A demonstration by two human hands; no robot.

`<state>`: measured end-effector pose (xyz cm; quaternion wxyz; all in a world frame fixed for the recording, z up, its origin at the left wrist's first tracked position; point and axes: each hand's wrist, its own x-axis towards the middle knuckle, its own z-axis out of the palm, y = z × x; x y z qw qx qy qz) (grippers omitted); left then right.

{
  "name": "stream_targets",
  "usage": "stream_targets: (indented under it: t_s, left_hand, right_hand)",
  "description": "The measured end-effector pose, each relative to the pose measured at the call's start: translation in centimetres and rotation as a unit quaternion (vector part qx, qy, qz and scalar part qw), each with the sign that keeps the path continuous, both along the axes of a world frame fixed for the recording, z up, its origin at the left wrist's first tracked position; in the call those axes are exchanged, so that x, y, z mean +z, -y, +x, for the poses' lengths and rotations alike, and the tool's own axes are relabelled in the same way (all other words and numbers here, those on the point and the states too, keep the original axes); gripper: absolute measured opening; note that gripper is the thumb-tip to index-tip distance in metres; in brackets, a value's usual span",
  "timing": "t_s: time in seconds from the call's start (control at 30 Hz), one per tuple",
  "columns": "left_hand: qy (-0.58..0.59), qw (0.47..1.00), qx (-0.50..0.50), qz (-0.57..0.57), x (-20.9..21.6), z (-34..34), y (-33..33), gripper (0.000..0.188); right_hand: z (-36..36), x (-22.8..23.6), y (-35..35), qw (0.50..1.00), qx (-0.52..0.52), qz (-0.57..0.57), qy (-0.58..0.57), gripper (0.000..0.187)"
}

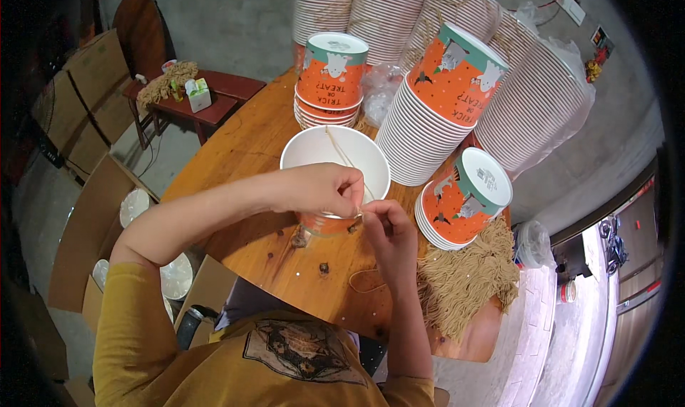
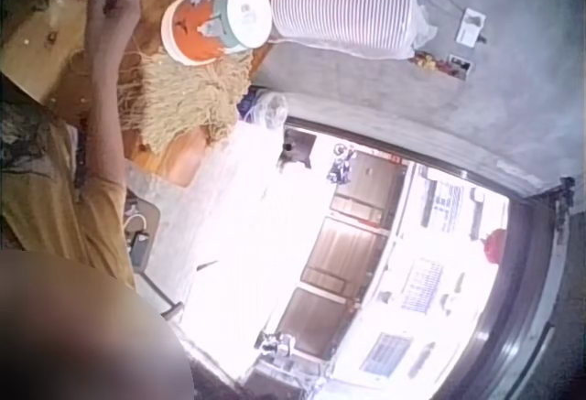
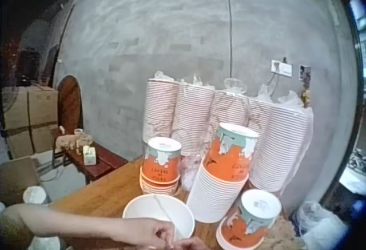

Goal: Tying thin strings onto the rims of themed paper cups for packaging.

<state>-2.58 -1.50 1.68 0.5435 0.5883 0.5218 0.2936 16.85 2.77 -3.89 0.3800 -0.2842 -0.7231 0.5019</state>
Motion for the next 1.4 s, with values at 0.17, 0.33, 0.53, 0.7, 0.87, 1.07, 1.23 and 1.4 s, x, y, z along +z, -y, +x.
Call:
stream_targets:
  t_s: [0.17,0.33,0.53,0.7,0.87,1.07,1.23,1.4]
  left_hand:
    - [-0.198,0.949,0.062,0.236,-0.3,1.3,1.1,0.012]
    - [-0.218,0.897,0.065,0.379,-1.1,1.6,1.1,0.013]
    - [-0.156,0.977,0.035,0.14,0.1,0.3,1.4,0.026]
    - [-0.024,0.999,0.029,0.009,0.2,0.1,0.8,0.025]
    - [-0.068,0.997,-0.003,0.031,-0.4,0.3,0.3,0.021]
    - [-0.069,0.995,0.025,0.068,-0.8,0.5,0.2,0.019]
    - [-0.054,0.996,0.025,0.059,-1.1,0.5,0.1,0.018]
    - [-0.069,0.995,0.02,0.066,-0.8,0.5,0.2,0.018]
  right_hand:
    - [-0.3,-0.2,-0.1,1.0,0.009,-0.001,-0.016,0.006]
    - [-0.6,-0.2,0.0,0.997,0.017,-0.06,-0.055,0.005]
    - [-0.4,0.2,0.1,0.987,0.036,-0.124,-0.097,0.003]
    - [-0.3,0.1,0.0,0.984,0.048,-0.136,-0.105,0.002]
    - [-0.3,0.7,0.2,0.984,0.043,-0.138,-0.104,0.003]
    - [0.0,0.6,-0.2,0.985,0.034,-0.155,-0.071,0.004]
    - [0.1,1.1,-0.2,0.985,0.021,-0.162,-0.049,0.005]
    - [0.1,0.5,-0.4,0.996,0.012,-0.085,-0.029,0.007]
